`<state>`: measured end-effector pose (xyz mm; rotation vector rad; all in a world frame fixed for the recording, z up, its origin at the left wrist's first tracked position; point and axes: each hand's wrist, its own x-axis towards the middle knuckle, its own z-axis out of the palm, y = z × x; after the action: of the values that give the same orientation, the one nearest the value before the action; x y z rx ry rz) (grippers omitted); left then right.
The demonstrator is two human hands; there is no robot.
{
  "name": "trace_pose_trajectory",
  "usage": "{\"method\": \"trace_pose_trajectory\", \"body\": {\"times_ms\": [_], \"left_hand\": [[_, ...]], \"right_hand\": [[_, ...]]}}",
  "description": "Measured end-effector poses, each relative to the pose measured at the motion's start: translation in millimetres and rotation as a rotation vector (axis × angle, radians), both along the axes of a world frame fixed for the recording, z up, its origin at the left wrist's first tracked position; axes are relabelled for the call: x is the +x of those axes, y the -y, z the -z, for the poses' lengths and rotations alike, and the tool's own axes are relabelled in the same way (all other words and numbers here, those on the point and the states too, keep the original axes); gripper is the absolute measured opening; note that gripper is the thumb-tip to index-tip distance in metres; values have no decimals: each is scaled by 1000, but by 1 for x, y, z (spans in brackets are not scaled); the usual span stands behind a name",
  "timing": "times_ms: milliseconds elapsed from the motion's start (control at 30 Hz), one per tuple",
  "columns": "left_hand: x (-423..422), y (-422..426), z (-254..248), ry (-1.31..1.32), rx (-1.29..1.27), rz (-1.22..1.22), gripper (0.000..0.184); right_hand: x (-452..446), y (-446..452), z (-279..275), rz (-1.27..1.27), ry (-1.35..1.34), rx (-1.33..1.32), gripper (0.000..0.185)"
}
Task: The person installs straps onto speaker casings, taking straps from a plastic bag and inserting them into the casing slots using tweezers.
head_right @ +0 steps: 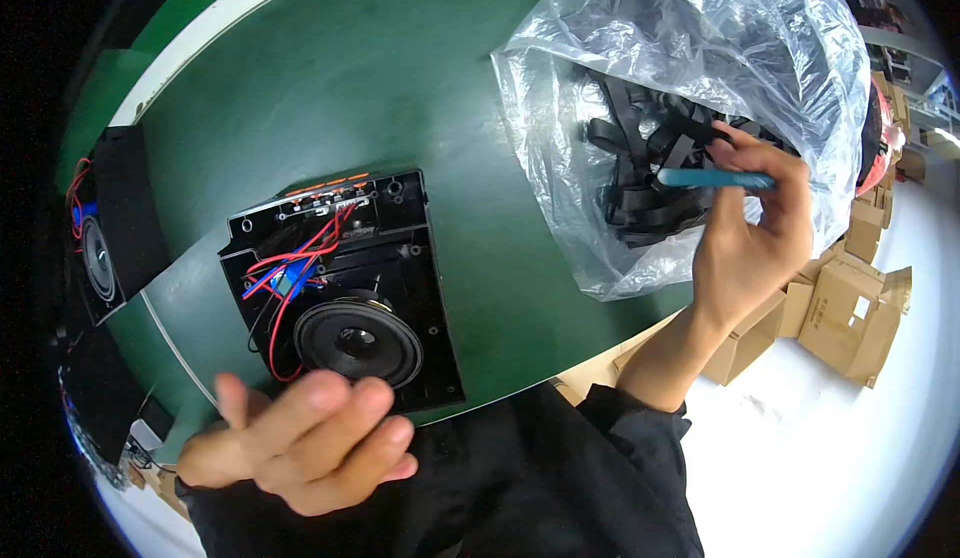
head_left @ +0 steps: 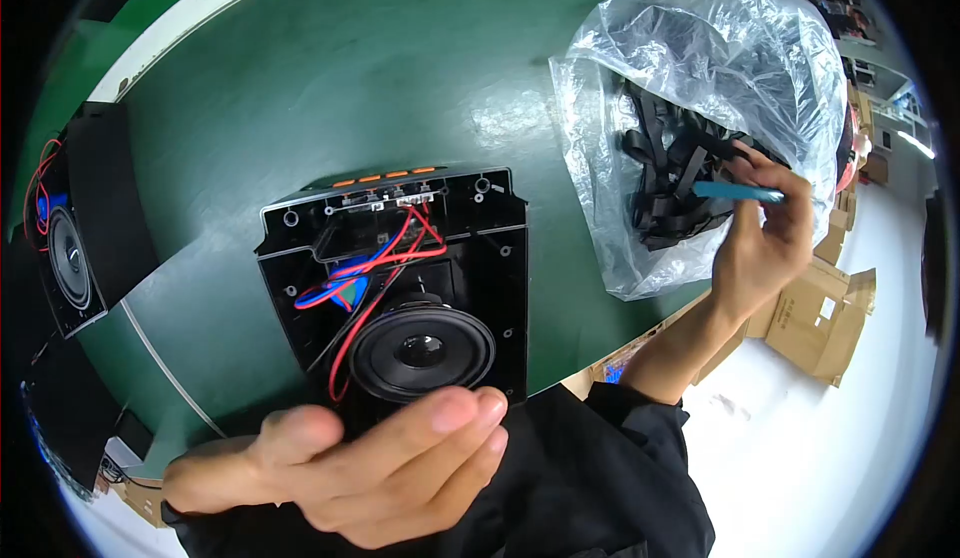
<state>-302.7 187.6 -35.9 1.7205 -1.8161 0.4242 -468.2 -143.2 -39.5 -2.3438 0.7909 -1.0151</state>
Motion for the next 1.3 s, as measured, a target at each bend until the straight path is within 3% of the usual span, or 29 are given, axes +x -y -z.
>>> {"method": "trace_pose_trajectory", "body": {"times_ms": [100,200,267,400,433,533,667,767,867,967,1033,1067,1200,1300], "left_hand": [[6,5,-8,-90,-2,-124,17],[17,11,-23,-178,135,-147,18],[22,6,-30,-163,239,-78,21],[21,6,-29,-84,351,-53,33],[21,6,-28,-88,370,-41,44],[19,5,-23,-66,383,-44,56],[17,5,-23,-88,416,-31,60],[19,1,-23,-128,464,-15,62],[18,-4,-20,-170,412,-23,59],[27,2,-30,-187,215,32,41],[38,11,-40,-264,117,-31,32],[43,21,-42,-306,98,-79,31],[37,46,-35,-381,359,-238,40],[36,46,-17,-369,380,-209,41]], "right_hand": [[4,-23,-14,-10,246,193,25],[26,-55,-12,-254,446,471,27],[40,-73,0,-259,290,532,28],[35,-73,22,-296,-250,-24,25],[33,-67,23,-343,-226,-156,26],[38,-67,19,-366,-69,-89,26],[71,-77,-3,-592,-395,-154,31],[90,-65,14,-629,-458,-294,30],[91,-66,23,-614,-437,-324,30],[86,-65,24,-640,-415,-249,37],[90,-62,25,-695,-377,-166,48],[89,-58,25,-697,-412,-128,45],[94,-70,18,-636,-410,-144,41],[93,-69,27,-623,-428,-225,39]]}}
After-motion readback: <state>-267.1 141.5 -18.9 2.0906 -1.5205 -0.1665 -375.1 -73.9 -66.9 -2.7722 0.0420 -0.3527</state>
